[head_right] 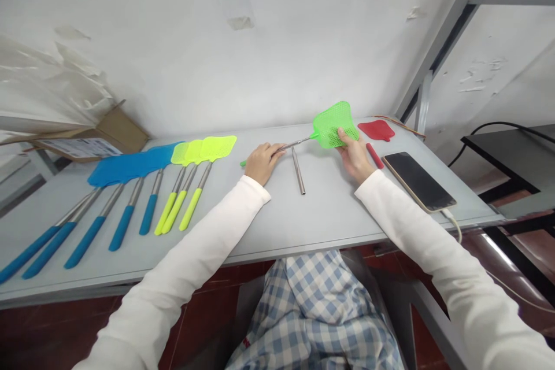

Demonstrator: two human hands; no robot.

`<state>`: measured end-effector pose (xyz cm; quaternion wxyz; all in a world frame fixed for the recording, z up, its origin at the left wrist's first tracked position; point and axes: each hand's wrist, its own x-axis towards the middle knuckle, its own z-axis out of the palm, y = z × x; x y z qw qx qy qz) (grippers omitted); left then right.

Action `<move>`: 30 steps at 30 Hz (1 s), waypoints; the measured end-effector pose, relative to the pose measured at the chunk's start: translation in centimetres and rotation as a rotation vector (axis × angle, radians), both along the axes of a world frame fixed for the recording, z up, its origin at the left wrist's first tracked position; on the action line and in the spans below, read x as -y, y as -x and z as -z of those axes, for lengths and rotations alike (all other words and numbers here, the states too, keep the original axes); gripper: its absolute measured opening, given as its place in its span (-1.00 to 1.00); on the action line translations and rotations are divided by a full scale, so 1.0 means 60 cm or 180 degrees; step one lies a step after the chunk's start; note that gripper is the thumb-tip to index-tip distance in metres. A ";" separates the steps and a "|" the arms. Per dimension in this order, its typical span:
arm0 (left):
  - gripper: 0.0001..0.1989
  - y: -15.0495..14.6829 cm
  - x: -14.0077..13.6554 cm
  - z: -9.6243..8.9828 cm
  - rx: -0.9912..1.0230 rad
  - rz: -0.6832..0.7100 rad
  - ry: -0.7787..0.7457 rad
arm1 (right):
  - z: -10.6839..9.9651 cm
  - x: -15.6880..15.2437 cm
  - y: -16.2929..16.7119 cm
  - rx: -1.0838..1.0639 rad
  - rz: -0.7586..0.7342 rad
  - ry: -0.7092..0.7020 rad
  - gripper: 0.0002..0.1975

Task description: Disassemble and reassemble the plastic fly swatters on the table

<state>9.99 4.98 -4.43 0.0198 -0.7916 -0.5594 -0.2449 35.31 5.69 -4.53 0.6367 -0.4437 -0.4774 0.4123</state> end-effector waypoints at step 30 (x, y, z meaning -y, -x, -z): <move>-0.54 0.019 -0.010 0.006 -0.0236 0.0387 -0.0272 | -0.032 0.005 -0.055 0.0740 -0.0579 -0.0077 -0.30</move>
